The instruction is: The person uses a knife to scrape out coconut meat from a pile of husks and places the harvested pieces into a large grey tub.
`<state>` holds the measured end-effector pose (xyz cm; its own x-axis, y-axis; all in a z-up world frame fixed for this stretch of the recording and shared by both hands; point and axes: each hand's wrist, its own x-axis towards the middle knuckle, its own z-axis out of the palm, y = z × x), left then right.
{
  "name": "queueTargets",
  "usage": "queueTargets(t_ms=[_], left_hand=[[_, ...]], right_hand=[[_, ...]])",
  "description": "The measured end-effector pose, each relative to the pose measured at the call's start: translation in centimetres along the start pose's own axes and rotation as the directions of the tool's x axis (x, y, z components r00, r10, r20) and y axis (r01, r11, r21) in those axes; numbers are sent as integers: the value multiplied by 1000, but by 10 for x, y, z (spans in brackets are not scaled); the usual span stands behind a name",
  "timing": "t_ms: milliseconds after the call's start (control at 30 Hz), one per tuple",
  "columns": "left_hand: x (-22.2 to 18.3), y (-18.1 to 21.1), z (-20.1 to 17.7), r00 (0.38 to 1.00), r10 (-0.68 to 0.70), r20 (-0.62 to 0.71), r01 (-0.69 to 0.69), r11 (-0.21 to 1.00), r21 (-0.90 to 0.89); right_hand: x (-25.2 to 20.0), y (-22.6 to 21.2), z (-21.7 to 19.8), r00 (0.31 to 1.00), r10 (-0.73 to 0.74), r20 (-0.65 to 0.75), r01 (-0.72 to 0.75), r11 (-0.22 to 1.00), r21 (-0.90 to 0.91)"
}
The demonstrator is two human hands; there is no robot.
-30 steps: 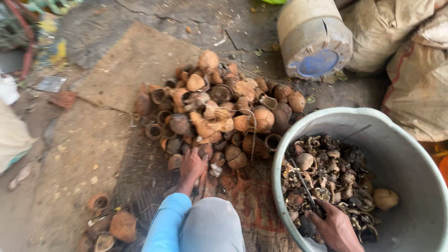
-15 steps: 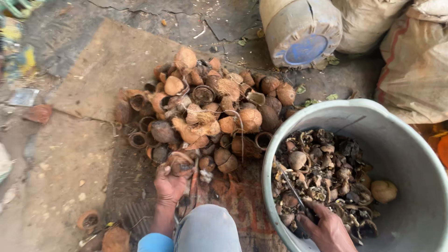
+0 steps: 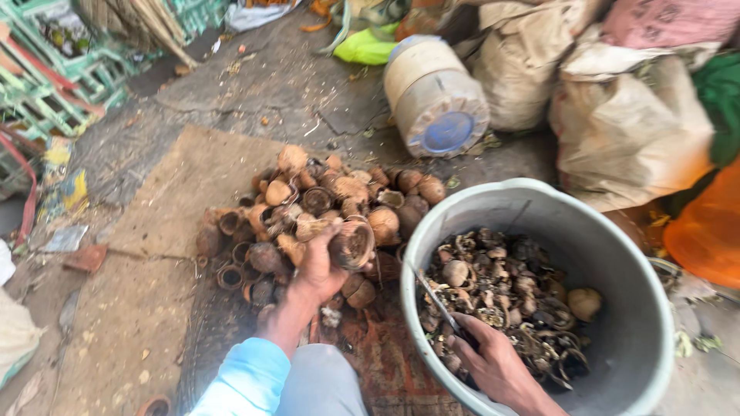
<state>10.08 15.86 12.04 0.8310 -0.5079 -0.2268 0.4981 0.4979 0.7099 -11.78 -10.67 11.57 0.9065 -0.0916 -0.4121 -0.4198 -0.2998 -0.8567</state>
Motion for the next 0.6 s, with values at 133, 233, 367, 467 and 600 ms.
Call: queueTargets(t_ms=[133, 233, 367, 467, 600], left_hand=[[10, -24, 45, 998, -44, -34, 47, 996, 77], [8, -43, 72, 1000, -19, -20, 19, 999, 34], [-6, -74, 94, 996, -52, -67, 42, 988, -148], [-11, -89, 101, 999, -6, 39, 12, 986, -165], [-7, -96, 102, 999, -6, 36, 9, 994, -104]], right_hand=[[-18, -11, -23, 990, -144, 10, 144, 987, -72], [-35, -11, -44, 996, 6, 93, -6, 1000, 1], [-54, -4, -60, 931, -354, 91, 365, 900, -238], [-65, 6, -56, 954, -276, 116, 297, 818, -493], [-71, 17, -52, 944, -318, 87, 312, 780, -543]])
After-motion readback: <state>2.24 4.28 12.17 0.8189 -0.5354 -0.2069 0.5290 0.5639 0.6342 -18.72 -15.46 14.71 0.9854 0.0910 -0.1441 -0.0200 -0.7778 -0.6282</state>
